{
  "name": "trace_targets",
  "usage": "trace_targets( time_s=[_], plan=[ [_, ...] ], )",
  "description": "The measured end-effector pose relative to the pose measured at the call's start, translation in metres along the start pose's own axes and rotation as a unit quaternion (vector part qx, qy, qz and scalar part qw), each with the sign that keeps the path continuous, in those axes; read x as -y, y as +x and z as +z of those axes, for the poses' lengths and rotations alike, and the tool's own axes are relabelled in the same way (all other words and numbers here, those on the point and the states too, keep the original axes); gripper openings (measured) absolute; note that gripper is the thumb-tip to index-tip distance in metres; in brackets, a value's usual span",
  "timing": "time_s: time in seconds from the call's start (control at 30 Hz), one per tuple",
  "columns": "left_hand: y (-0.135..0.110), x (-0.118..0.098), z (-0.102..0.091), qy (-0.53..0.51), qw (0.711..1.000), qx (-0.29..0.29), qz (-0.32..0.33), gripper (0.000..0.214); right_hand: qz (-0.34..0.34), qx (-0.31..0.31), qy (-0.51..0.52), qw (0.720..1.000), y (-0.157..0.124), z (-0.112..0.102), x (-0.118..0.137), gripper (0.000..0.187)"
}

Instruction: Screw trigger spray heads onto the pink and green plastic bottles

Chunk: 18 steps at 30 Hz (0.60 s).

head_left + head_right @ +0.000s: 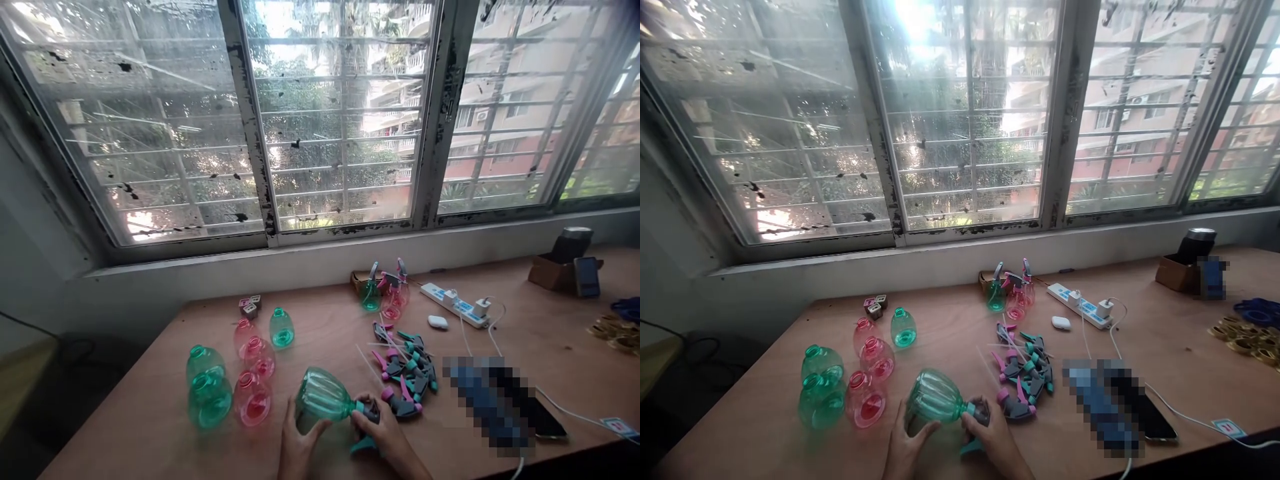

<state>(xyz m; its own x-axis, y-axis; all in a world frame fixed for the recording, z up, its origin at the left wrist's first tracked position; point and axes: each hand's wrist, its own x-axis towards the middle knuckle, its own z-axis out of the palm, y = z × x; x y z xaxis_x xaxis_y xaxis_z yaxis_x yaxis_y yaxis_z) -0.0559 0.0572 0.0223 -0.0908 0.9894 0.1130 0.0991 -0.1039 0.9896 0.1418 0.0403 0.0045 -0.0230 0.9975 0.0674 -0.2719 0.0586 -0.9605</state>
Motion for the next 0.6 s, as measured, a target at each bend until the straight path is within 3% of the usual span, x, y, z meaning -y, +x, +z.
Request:
trace_targets(
  time_s=[0.6],
  plan=[
    [-0.0037, 0.0007, -0.0015, -0.004, 1.0, 0.028, 0.012, 0.064, 0.015, -0.027, 0.031, 0.999, 0.007, -0.003, -0.0022, 0.042]
  ],
)
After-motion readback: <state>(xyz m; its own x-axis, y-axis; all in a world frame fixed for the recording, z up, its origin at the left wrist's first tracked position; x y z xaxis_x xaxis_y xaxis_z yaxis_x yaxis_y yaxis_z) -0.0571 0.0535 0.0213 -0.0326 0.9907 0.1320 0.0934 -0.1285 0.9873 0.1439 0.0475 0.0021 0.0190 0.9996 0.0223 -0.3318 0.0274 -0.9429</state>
